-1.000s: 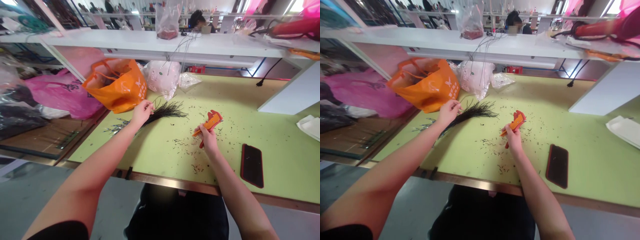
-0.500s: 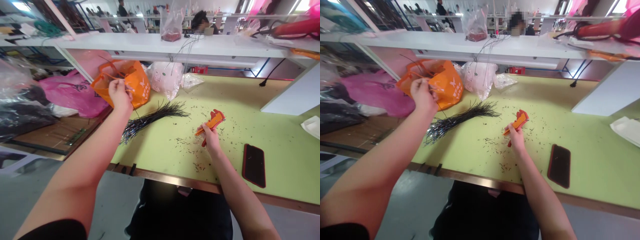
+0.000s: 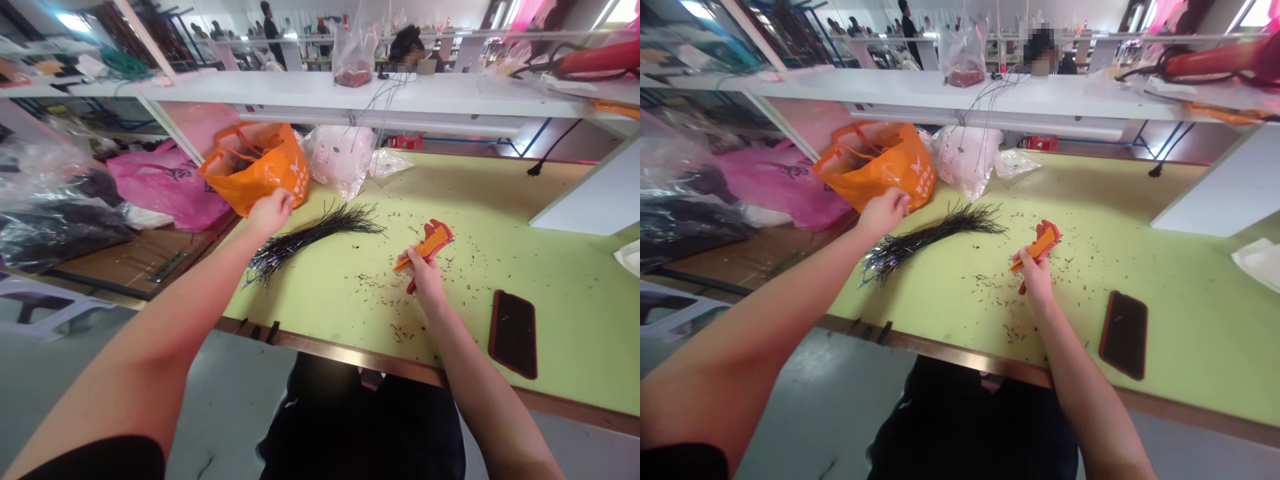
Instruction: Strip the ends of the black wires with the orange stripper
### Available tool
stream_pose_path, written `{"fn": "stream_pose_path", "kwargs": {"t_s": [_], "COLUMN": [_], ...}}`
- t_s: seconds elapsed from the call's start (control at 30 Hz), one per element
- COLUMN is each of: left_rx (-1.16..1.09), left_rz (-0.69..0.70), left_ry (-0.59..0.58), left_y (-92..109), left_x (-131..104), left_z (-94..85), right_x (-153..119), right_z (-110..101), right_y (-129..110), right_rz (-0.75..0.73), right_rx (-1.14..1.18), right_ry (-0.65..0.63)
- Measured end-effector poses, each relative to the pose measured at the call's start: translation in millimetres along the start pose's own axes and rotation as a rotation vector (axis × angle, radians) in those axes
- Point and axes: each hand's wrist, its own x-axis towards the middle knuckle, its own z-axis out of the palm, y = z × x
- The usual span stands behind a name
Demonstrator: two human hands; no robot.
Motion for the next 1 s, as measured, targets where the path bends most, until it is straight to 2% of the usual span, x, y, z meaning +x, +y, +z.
{"fn": "stream_pose_path", "kwargs": {"t_s": [0.1,0.13,0.3,0.4,0.5,0.57,0.63,0.77,0.87,0.93,1.0], "left_rx": [-0.478,-0.519,-0.577,-0.619,-0.672,-0.687,-0.672,-0.554,-0.400,-0.465,-0.676], "left_rz": [-0.290,-0.343,-0.510,-0.572,-0.592,-0.580,-0.576,-0.568,-0.436,-0.396,-0.423], "left_ry": [0.184,0.185,0.030,-0.010,0.006,0.024,0.016,-0.006,0.015,0.076,0.140], "left_y": [-4.8,-6.6,-12.9,-13.1,-10.5,-7.7,-5.5,-6.7,-10.5,-11.6,-10.6], "left_x": [3.0,2.5,-25.7,-37.5,-39.0,-44.6,-58.2,-97.5,-120.1,-128.7,-132.9], "left_z": [-1.6,-0.6,12.5,1.4,-22.8,-31.2,-27.1,-2.0,6.3,4.8,-0.3], "right_x": [-0.6,-0.7,-1.8,-3.0,-4.0,-3.9,-3.3,-1.8,-1.2,-0.8,-0.2], "right_z": [0.2,0.2,-0.7,-0.9,-0.6,-0.5,-0.7,-1.7,-2.8,-3.7,-4.5], "right_y": [-1.0,-1.3,-2.9,-3.2,-2.9,-2.9,-3.2,-2.7,0.1,2.8,5.4], "right_rz": [-0.016,-0.014,0.000,-0.002,-0.005,0.001,0.007,-0.005,-0.010,-0.016,-0.027], "right_rx": [0.000,0.001,-0.024,-0.052,-0.068,-0.062,-0.048,-0.038,-0.042,-0.061,-0.091], "right_ry": [-0.009,-0.007,0.011,-0.020,-0.038,-0.037,-0.032,-0.027,-0.035,-0.047,-0.065]}}
